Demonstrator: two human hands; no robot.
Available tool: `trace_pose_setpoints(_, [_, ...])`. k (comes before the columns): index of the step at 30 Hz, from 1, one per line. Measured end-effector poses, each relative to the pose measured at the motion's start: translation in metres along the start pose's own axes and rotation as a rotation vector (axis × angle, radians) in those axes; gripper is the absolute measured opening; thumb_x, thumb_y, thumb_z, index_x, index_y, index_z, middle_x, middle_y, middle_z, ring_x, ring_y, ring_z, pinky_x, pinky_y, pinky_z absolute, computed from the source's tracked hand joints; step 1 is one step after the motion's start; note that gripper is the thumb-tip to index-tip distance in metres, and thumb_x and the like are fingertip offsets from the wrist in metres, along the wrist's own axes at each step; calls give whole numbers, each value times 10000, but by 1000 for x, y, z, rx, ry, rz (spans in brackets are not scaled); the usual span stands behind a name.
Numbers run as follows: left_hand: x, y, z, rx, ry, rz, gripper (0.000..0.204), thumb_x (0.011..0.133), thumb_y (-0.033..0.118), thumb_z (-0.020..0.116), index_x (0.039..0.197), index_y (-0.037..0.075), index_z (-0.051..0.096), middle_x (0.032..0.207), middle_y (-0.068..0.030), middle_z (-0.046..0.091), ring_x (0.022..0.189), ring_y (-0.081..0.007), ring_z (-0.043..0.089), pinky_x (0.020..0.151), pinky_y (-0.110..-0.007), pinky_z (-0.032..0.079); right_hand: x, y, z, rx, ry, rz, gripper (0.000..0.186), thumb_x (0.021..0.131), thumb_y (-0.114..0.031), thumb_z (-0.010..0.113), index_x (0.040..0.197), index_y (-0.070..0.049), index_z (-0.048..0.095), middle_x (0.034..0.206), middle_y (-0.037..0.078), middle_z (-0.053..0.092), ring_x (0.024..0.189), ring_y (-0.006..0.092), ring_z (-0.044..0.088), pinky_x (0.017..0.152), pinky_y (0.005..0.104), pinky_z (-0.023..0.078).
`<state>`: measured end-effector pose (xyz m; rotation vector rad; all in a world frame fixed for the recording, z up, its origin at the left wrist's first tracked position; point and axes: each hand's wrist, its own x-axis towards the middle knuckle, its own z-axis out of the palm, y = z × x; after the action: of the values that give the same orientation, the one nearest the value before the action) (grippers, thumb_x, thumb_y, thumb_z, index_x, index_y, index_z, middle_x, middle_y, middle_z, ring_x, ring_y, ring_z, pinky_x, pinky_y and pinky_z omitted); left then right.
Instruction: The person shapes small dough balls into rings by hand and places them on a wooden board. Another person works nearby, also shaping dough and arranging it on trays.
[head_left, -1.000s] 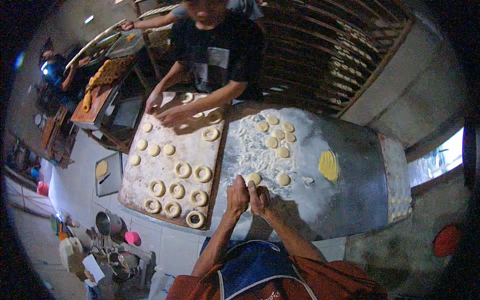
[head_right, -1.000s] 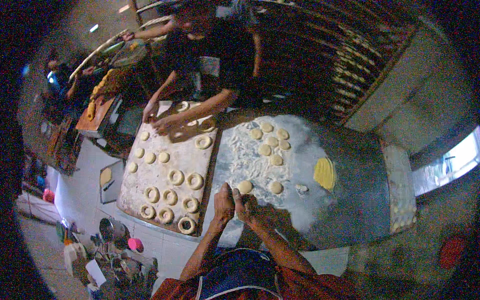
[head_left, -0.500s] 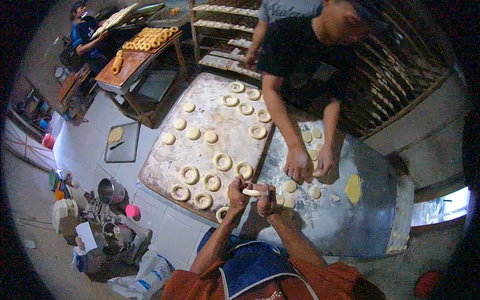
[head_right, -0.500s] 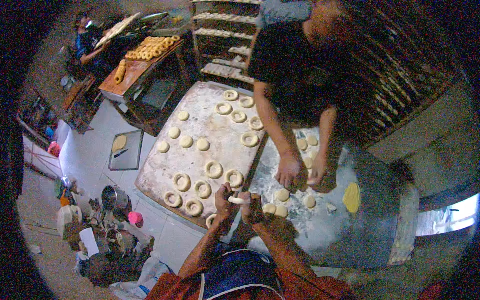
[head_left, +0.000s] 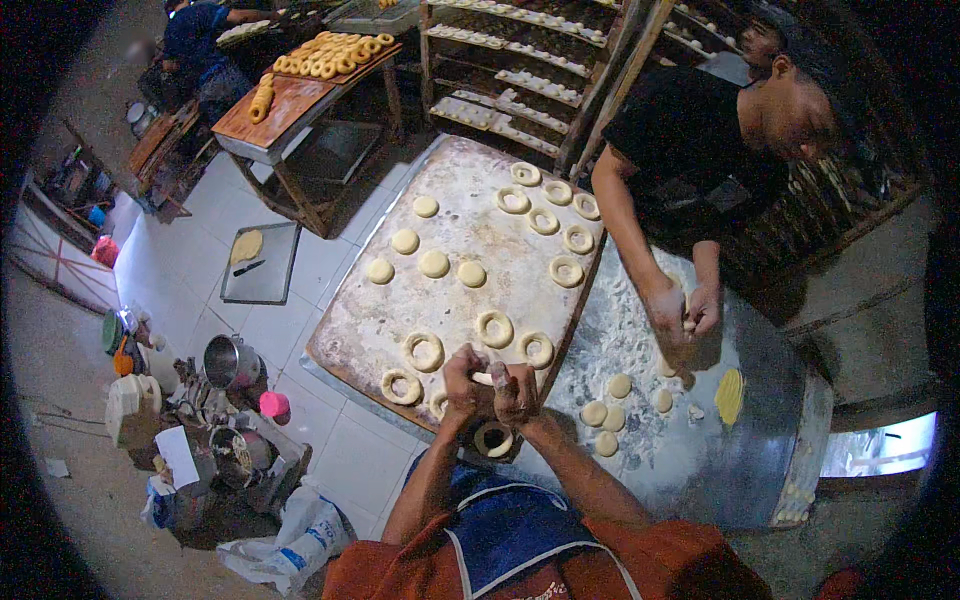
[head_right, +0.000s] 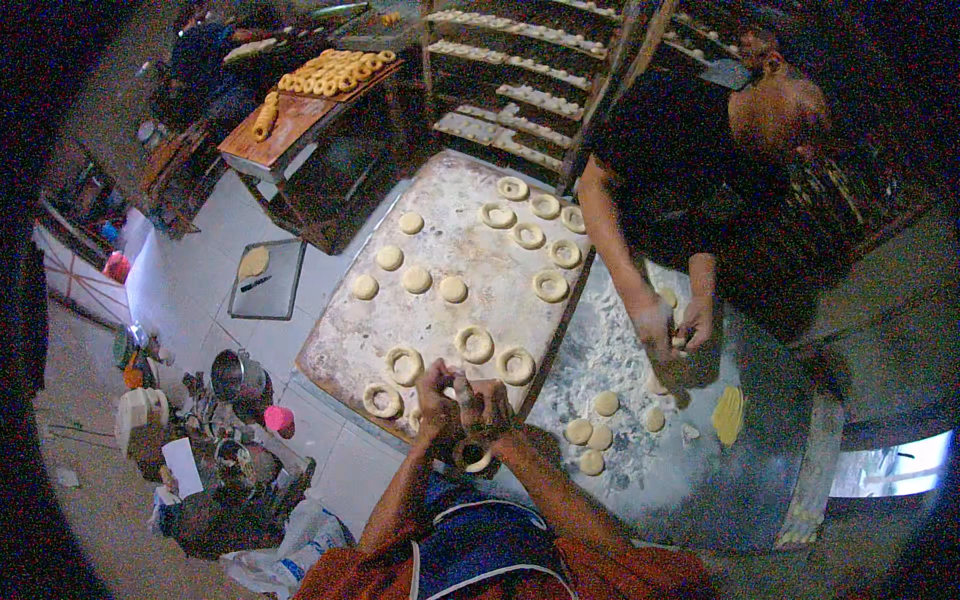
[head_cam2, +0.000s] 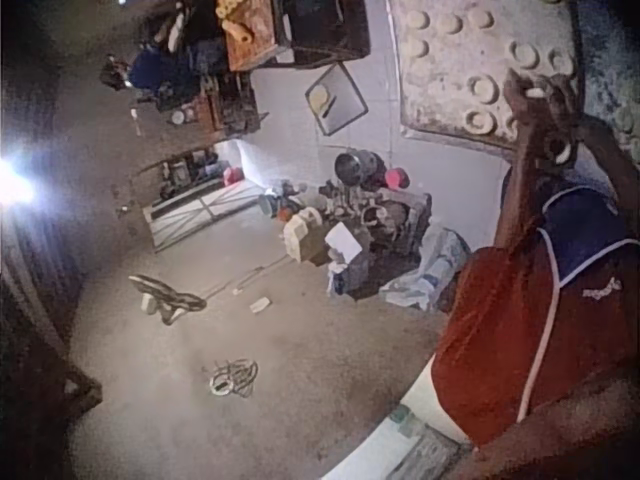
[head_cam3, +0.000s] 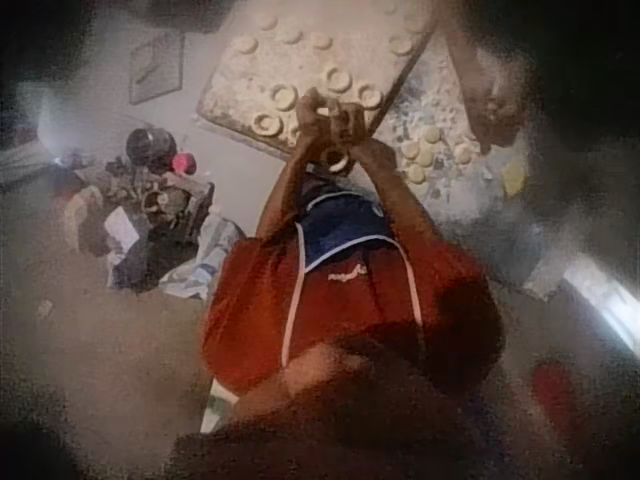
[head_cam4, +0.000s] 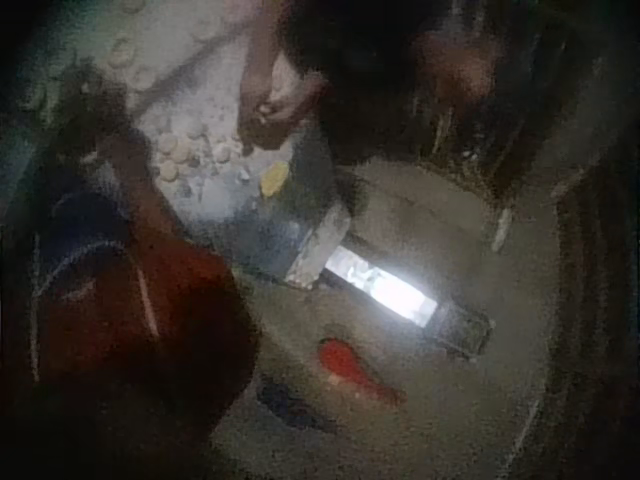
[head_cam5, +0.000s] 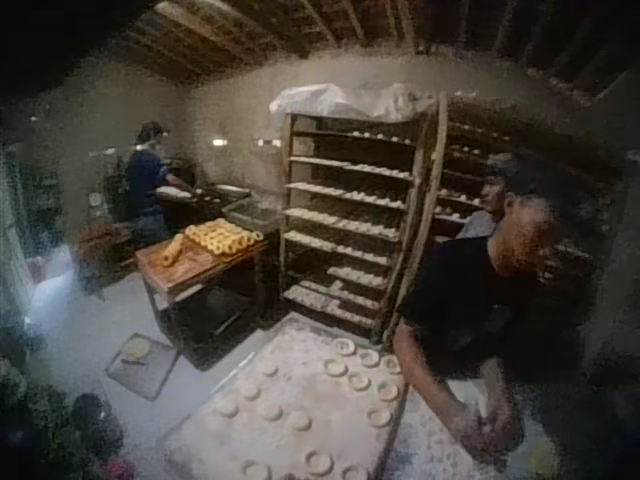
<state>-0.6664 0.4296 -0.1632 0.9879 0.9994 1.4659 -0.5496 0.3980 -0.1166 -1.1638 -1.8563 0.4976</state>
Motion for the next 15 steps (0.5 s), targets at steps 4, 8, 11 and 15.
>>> trace_pose_setpoints(4, [16, 59, -4, 161, 70, -17, 326, 941, 257, 505, 687, 89, 387, 674, 2, 396, 616, -139, 409, 553, -293, 377, 36, -16, 5, 488, -87, 354, 521, 948, -482, 420, 797, -13, 587, 674, 128, 593, 620, 249, 578, 586, 398, 445])
trace_pose_setpoints(8, [56, 54, -38, -4, 154, -94, 371, 987, 271, 413, 701, 35, 404, 652, -81, 422, 589, -191, 427, 550, -377, 398, 75, -13, 5, 423, -109, 257, 469, 840, -449, 647, 867, 18, 619, 765, 122, 642, 725, 211, 617, 689, 352, 483])
trace_pose_setpoints(11, [101, 61, -39, 746, 69, 140, 339, 973, 233, 380, 726, 9, 442, 716, -186, 502, 653, -323, 478, 630, -452, 408, 110, -3, 13, 146, -56, 455, 521, 780, -335, 746, 1096, 39, 570, 887, 169, 658, 792, 278, 651, 756, 392, 510])
trace_pose_setpoints(15, [110, 26, -58, 1222, 109, 208, 105, 837, 103, 590, 822, 2, 568, 833, -209, 546, 783, -380, 523, 715, -497, 424, 88, -20, -2, -442, -48, 399, 821, 735, -250, 796, 1397, 9, 385, 1110, 223, 619, 900, 340, 656, 789, 441, 530])
